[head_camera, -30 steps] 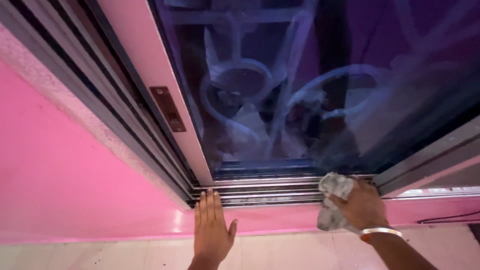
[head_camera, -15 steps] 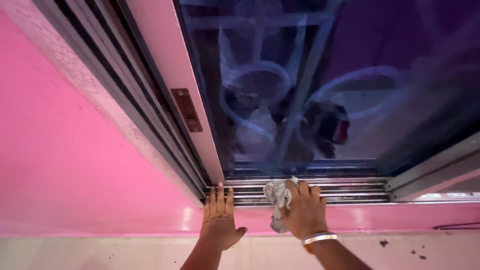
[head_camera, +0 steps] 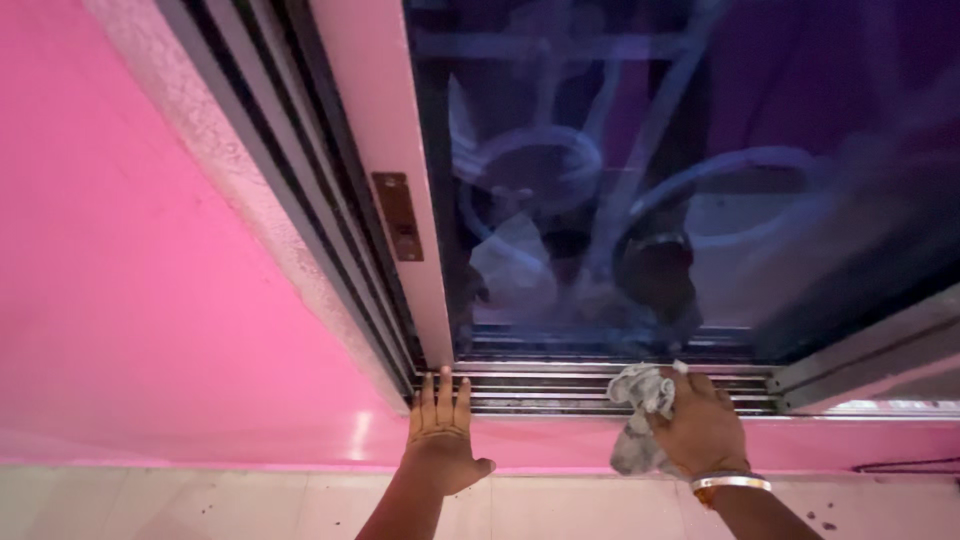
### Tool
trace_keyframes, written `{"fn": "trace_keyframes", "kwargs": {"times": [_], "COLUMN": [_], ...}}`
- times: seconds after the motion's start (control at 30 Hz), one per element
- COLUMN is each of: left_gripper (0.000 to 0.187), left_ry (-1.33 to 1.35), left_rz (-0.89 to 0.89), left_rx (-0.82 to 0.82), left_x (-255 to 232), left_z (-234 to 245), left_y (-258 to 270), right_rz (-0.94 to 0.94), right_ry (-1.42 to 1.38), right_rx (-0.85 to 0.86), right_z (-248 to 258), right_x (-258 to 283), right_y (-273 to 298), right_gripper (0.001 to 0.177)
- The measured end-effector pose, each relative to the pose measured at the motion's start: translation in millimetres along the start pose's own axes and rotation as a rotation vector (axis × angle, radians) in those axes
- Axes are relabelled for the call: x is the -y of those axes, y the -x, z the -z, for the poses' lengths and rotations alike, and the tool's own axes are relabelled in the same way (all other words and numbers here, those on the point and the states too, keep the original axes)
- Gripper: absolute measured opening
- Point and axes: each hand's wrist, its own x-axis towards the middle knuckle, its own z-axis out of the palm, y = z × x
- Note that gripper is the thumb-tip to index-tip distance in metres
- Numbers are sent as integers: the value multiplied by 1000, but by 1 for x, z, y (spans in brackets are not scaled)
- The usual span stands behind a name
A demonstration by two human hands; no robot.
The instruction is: The person cleans a window and its frame using a cloth and a spray bottle, wiping the glass and the white metal structure.
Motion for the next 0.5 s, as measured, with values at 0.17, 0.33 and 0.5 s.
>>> {"fn": "trace_keyframes", "kwargs": {"times": [0.17, 0.33, 0.5], "left_gripper": [130, 129, 110], "left_ry": [7, -44, -37], "left_rz": [4, 13, 26], "left_rx": [7, -8, -33], "left_x": [0, -1, 1], "left_z": [2, 5, -11], "left_y": [0, 0, -9], "right_rz": [96, 127, 316], "right_ry": [-174, -222, -335], "right_rx": [63, 177, 158], "right_z": [-1, 9, 28], "right_x": [86, 181, 171], "right_y": [-1, 3, 11], "right_gripper": [73, 71, 91]}}
